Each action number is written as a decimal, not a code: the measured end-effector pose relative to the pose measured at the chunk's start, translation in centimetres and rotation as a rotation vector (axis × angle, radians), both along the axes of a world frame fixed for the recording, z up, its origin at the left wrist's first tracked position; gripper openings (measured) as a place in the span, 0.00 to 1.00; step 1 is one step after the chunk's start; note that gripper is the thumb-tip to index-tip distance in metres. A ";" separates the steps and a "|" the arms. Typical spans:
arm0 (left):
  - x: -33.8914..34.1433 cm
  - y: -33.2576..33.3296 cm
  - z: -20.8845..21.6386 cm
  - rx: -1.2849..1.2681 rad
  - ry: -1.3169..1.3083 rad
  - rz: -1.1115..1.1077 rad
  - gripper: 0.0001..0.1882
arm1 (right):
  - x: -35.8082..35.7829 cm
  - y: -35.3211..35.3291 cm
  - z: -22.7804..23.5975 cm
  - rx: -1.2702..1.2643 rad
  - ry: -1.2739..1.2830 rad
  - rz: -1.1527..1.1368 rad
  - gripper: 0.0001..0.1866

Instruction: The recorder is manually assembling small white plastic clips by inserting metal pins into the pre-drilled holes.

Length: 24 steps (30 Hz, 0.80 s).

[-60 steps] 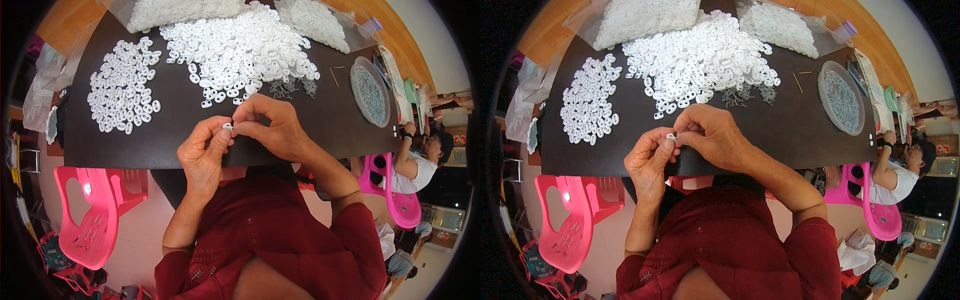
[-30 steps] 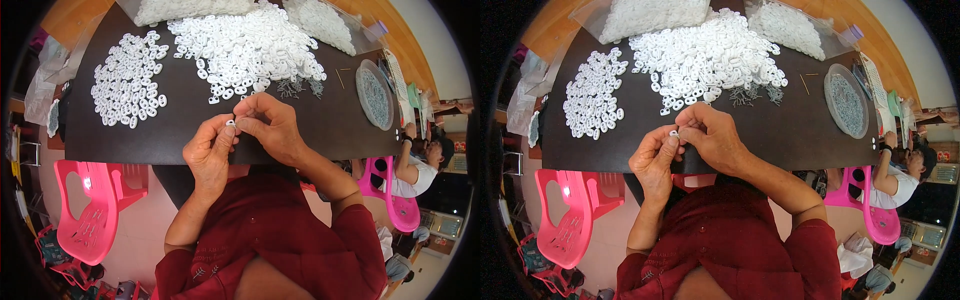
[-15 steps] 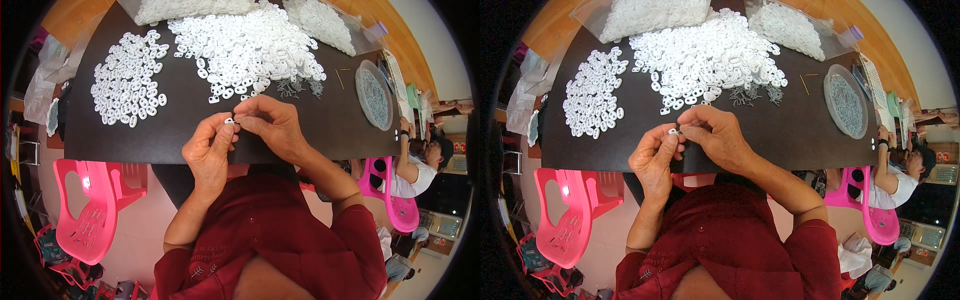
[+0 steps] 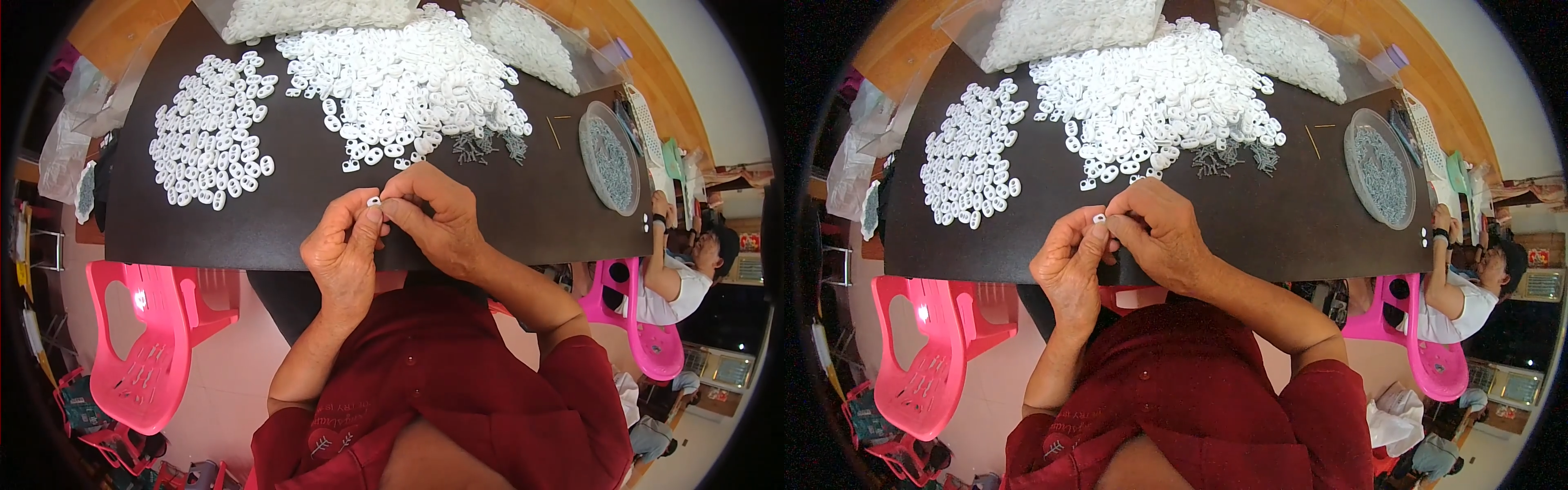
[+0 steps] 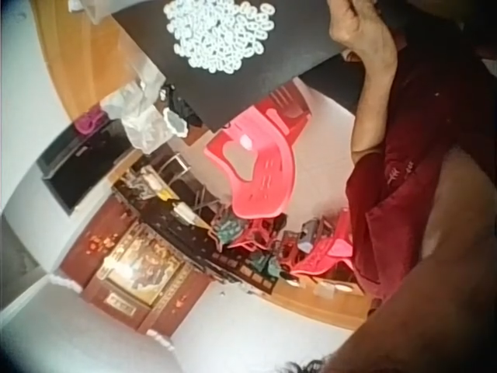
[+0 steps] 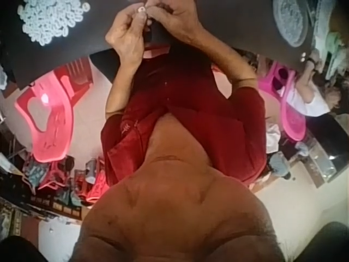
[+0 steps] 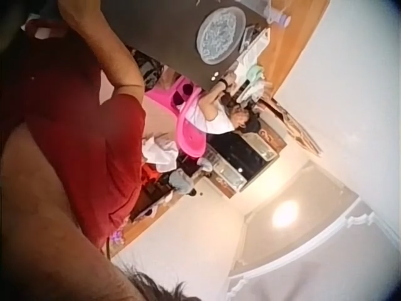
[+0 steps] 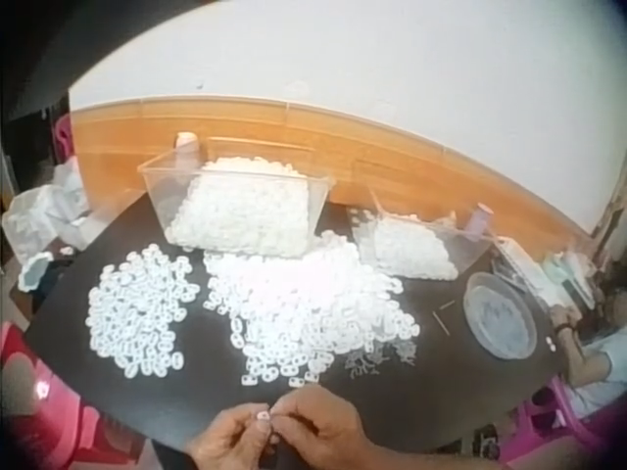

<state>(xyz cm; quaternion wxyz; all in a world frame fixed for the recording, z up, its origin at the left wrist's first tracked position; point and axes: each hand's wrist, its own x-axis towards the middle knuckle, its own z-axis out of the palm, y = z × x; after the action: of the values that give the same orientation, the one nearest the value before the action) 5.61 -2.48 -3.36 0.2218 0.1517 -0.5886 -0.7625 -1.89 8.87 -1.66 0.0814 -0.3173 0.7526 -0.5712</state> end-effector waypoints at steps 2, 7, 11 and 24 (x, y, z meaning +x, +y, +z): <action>0.0 0.1 -0.1 0.000 0.014 0.005 0.08 | 0.1 -0.2 -0.2 0.004 0.074 -0.006 0.01; 0.1 0.3 0.0 -0.058 0.038 0.045 0.07 | 0.1 -0.7 -0.2 -0.015 0.209 -0.023 0.02; 0.1 0.3 -0.1 -0.086 0.041 0.055 0.07 | 0.2 -0.9 -0.4 -0.039 0.250 -0.033 0.02; 0.1 -0.3 0.1 0.101 0.057 0.016 0.08 | -3.7 2.6 0.9 0.246 0.464 -0.208 0.10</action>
<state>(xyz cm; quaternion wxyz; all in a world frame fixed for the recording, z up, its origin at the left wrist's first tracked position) 5.67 -2.73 -3.30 0.2368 0.1456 -0.5413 -0.7936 -5.60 11.42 -0.79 -0.1142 -0.3484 0.8432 -0.3931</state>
